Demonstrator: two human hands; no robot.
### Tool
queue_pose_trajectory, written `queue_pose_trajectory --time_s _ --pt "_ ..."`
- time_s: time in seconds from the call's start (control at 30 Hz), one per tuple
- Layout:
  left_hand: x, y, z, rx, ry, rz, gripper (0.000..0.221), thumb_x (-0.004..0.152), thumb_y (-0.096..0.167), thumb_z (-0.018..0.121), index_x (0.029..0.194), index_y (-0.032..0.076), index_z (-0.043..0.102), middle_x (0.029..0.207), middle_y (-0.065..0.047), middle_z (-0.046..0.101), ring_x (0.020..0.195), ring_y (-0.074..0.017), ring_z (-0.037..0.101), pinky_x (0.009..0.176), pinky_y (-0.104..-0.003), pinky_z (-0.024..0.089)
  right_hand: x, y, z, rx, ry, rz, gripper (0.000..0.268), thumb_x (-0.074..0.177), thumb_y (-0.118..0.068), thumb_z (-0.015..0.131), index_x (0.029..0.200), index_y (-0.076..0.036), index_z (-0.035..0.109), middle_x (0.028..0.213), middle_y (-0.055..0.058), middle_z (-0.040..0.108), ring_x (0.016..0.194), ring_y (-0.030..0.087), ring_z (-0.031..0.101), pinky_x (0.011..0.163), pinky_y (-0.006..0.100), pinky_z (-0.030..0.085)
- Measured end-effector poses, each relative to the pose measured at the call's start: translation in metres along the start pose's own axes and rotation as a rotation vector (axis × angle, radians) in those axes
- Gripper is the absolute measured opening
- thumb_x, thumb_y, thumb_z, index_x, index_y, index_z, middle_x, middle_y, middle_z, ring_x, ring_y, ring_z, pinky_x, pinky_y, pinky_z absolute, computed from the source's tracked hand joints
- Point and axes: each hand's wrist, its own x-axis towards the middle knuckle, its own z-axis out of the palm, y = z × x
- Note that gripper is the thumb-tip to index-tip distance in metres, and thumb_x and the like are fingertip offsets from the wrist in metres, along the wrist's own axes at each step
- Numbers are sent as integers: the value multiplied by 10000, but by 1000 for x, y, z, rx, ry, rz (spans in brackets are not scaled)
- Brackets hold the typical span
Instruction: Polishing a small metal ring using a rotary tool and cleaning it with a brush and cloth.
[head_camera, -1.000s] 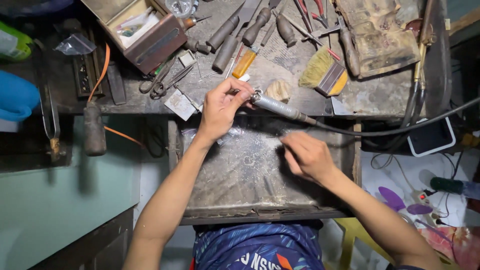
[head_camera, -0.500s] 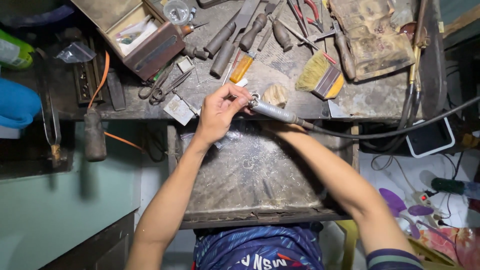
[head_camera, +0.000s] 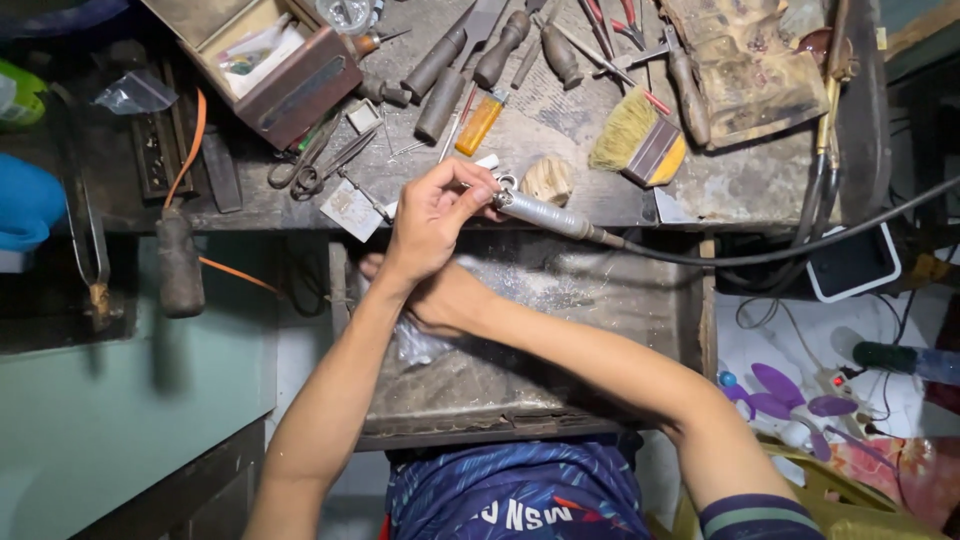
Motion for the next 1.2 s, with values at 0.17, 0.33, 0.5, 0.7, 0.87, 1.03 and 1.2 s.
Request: queue_pose_trajectory --time_s 0.17,0.33,0.5,0.7,0.87,1.03,1.2 --pt "1 -4 -3 9 -21 -11 144 1017 38 642 960 -93 617 1020 -234 678 794 -272 750 695 -406 655 -11 -16 -21 122 -53 -110 251 971 -147 422 1052 -65 645 959 156 661 952 343 623 922 476 407" --pt "0 0 -3 5 -22 -15 142 1024 32 631 975 -99 610 1028 -239 674 822 -273 742 728 -423 664 -50 -22 -87 303 -136 -70 370 1049 -45 390 1337 69 592 1332 230 657 1288 389 598 1184 486 397" --pt "2 2 2 -31 3 -14 131 1014 26 637 955 -90 618 1003 -212 673 801 -223 725 723 -381 658 -93 5 -73 529 50 282 181 992 -213 618 1069 -88 724 1011 60 754 976 267 754 868 361 614" --pt "2 2 2 -18 -1 0 123 1011 26 642 951 -79 622 995 -207 678 775 -233 737 714 -377 659 -87 11 -110 344 211 442 202 917 -275 795 977 -86 758 749 67 749 660 225 741 590 307 588" --pt "1 -2 2 -14 4 -11 116 1012 25 641 956 -75 623 1001 -203 679 779 -232 739 718 -362 655 -68 -1 -114 286 140 274 260 945 -336 720 1087 -119 742 889 79 672 785 266 671 674 344 573" --pt "1 0 0 -13 -7 -13 128 1014 21 637 954 -89 611 1012 -222 674 788 -249 738 727 -381 658 -57 -26 -102 265 -227 75 610 971 -562 548 1493 -248 506 1586 252 341 1255 444 527 1005 525 511" --pt "0 -1 -1 -13 -12 -25 122 1018 20 631 962 -87 620 1016 -219 678 802 -236 736 738 -386 661 -61 -16 -85 31 60 103 83 963 -111 649 915 -54 685 1299 125 639 1108 324 548 807 402 430"
